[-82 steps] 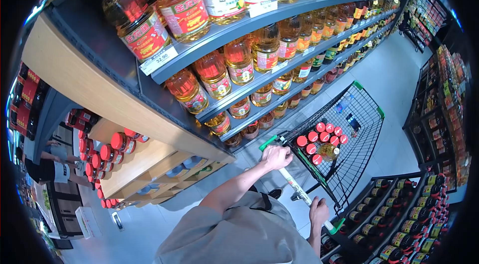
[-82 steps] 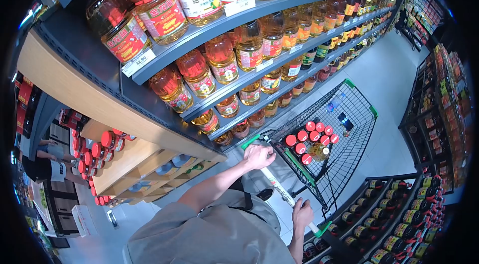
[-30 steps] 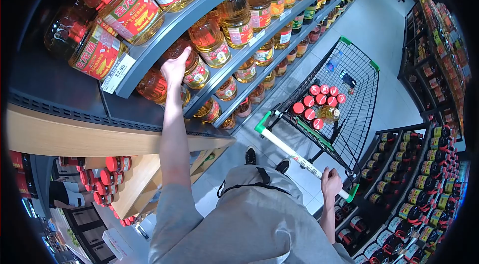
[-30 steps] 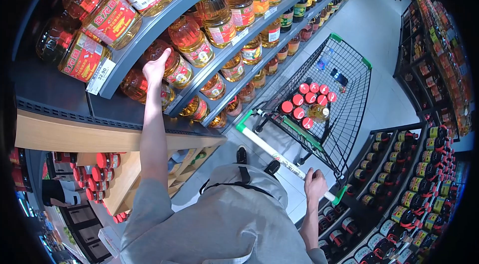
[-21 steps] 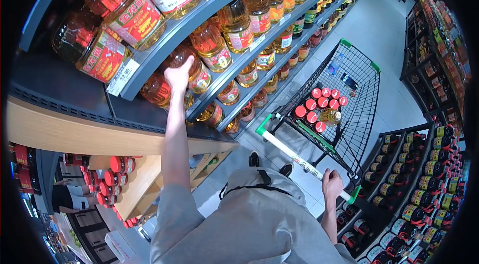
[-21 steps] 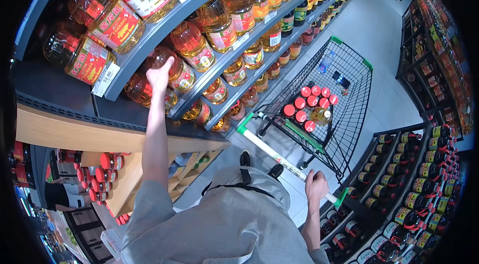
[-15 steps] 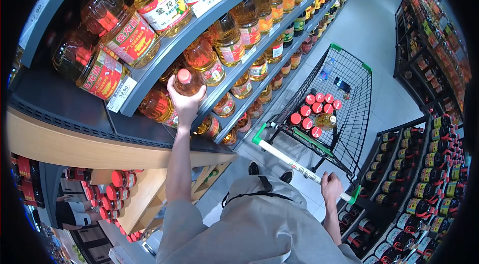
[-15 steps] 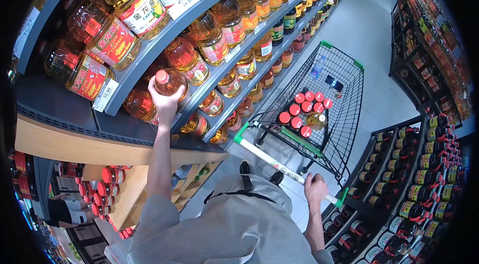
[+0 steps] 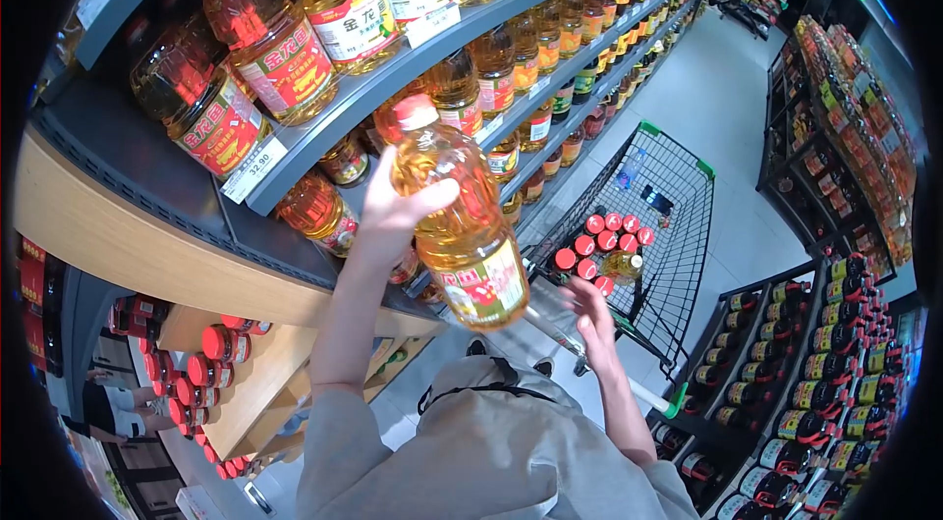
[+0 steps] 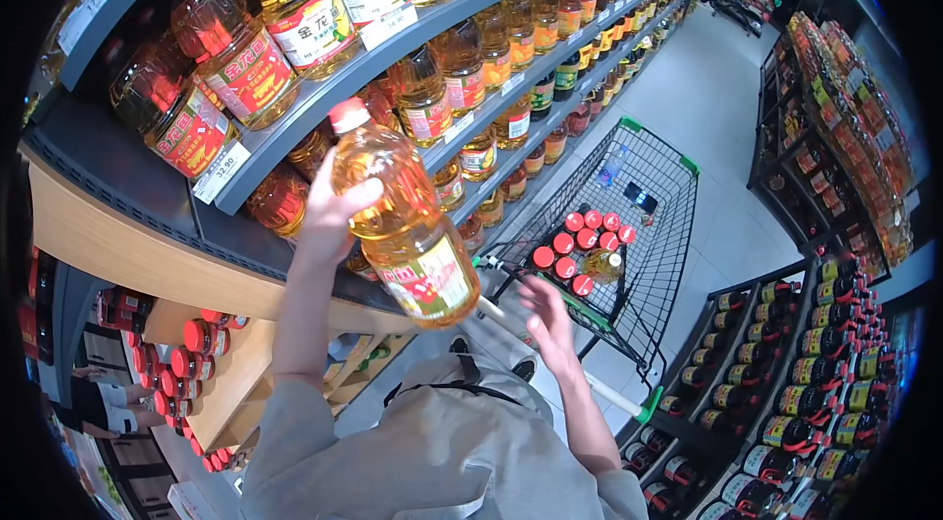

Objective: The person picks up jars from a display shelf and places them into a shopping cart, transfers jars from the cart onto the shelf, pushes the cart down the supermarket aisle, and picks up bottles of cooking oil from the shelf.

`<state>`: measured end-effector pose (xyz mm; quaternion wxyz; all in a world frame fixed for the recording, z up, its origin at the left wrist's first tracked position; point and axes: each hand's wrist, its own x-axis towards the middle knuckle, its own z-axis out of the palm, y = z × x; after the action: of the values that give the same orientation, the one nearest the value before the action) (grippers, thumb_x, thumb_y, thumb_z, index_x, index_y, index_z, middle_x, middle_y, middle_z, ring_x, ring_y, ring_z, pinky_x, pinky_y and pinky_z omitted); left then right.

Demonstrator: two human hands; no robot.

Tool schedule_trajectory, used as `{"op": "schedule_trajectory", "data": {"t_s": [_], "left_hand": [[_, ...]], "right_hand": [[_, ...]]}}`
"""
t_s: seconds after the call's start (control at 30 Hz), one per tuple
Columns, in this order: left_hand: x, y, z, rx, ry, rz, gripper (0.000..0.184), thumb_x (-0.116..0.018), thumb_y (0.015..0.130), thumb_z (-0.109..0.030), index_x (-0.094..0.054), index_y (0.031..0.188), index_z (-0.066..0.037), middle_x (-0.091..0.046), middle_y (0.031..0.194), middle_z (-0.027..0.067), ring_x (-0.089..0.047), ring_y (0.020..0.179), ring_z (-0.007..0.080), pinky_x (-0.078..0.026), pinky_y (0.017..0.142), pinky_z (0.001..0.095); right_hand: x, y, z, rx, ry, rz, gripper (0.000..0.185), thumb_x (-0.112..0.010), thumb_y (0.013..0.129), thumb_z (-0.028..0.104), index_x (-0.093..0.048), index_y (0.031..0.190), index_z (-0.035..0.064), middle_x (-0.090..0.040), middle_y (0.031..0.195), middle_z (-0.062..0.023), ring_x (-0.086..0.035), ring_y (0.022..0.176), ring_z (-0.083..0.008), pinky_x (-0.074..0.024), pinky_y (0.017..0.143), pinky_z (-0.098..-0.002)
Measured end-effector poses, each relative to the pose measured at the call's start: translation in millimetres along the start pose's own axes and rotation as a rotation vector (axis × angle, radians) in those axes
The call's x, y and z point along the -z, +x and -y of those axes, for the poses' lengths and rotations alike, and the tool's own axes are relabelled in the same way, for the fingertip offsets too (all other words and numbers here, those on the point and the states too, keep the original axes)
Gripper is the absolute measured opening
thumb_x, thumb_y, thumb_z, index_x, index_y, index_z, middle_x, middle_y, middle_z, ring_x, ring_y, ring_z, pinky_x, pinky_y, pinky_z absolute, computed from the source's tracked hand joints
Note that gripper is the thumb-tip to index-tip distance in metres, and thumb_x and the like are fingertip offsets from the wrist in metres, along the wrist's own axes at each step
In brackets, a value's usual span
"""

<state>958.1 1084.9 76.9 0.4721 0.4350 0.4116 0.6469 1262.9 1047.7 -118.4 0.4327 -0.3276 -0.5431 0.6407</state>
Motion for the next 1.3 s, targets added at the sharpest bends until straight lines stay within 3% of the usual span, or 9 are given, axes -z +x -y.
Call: {"op": "schedule_trajectory", "data": {"t_s": [0.03,0.1,0.23,0.5,0.83,0.93,0.97,1.07,1.3], "left_hand": [[-11,0,5,0.057,-0.052,0.029,0.052,-0.072,0.084,0.001,-0.047,0.130,0.000,-0.064,0.118,0.0107,-0.064,0.107,0.0171,-0.051,0.096,0.0344],[-24,0,22,0.148,-0.165,0.118,0.049,-0.070,0.087,0.002,-0.047,0.130,0.000,-0.063,0.120,0.0115,-0.063,0.109,0.0180,-0.051,0.097,0.0359],[-38,5,46,0.261,-0.150,0.217,0.042,-0.068,0.093,-0.003,-0.047,0.129,-0.001,-0.063,0.120,0.0102,-0.063,0.111,0.0174,-0.052,0.098,0.0373],[-32,3,74,0.519,-0.199,0.201,0.054,-0.058,0.101,-0.013,-0.032,0.147,-0.001,-0.056,0.133,0.0132,-0.060,0.118,0.0195,-0.052,0.098,0.0384],[-48,4,65,0.400,-0.143,0.334,0.058,-0.058,0.098,-0.006,-0.029,0.149,-0.001,-0.052,0.138,0.0133,-0.053,0.128,0.0212,-0.045,0.107,0.0397],[-43,-5,83,0.242,-0.014,0.357,0.072,-0.068,0.090,0.003,-0.026,0.148,-0.005,-0.051,0.135,0.0095,-0.055,0.123,0.0186,-0.048,0.104,0.0394],[-41,-8,86,0.241,-0.042,0.374,0.081,-0.070,0.085,0.009,-0.021,0.148,-0.007,-0.050,0.134,0.0092,-0.053,0.125,0.0201,-0.046,0.105,0.0408],[-40,-27,89,0.142,-0.085,0.298,0.088,-0.082,0.078,-0.018,-0.029,0.146,-0.001,-0.052,0.133,0.0132,-0.056,0.121,0.0237,-0.046,0.104,0.0404],[-42,-60,65,0.203,-0.090,0.487,0.117,-0.097,0.055,-0.029,-0.028,0.145,0.002,-0.053,0.131,0.0139,-0.057,0.120,0.0254,-0.048,0.104,0.0411]], "right_hand": [[-11,21,-4,-0.033,0.271,0.144,0.104,-0.061,0.082,0.075,-0.029,0.153,0.0055,-0.039,0.151,-0.0148,-0.040,0.140,-0.0278,-0.0313,0.115,-0.0449],[-30,41,8,-0.130,0.530,0.353,0.121,-0.062,0.074,0.081,-0.019,0.156,0.0042,-0.029,0.159,-0.0138,-0.029,0.146,-0.0265,-0.0199,0.120,-0.0464],[-43,33,-18,-0.286,0.617,0.275,0.111,-0.083,0.074,0.048,-0.021,0.156,0.0060,-0.042,0.151,-0.0106,-0.045,0.137,-0.0223,-0.0374,0.114,-0.0401],[-48,-1,-23,-0.399,0.900,0.284,0.101,-0.066,0.081,0.070,-0.032,0.152,0.0057,-0.046,0.149,-0.0173,-0.051,0.134,-0.0306,-0.0419,0.112,-0.0482],[-42,-1,-26,-0.401,0.930,0.219,0.094,-0.075,0.082,0.053,-0.033,0.150,0.0035,-0.049,0.146,-0.0139,-0.051,0.133,-0.0259,-0.0435,0.111,-0.0438],[-52,-1,-10,-0.220,0.658,0.095,0.090,-0.076,0.083,0.045,-0.033,0.150,0.0020,-0.050,0.144,-0.0117,-0.052,0.131,-0.0227,-0.0419,0.112,-0.0406],[-57,-3,-15,-0.141,0.540,0.002,0.087,-0.078,0.083,0.031,-0.032,0.150,0.0008,-0.050,0.143,-0.0099,-0.050,0.130,-0.0197,-0.0392,0.112,-0.0374],[-69,-13,0,-0.026,0.231,-0.106,0.091,-0.082,0.080,0.017,-0.028,0.152,0.0001,-0.046,0.145,-0.0096,-0.043,0.136,-0.0195,-0.0331,0.115,-0.0360],[-57,-39,43,0.032,-0.169,-0.029,0.108,-0.088,0.072,0.035,-0.025,0.155,0.0058,-0.035,0.152,-0.0169,-0.035,0.143,-0.0329,-0.0270,0.119,-0.0452]]}}
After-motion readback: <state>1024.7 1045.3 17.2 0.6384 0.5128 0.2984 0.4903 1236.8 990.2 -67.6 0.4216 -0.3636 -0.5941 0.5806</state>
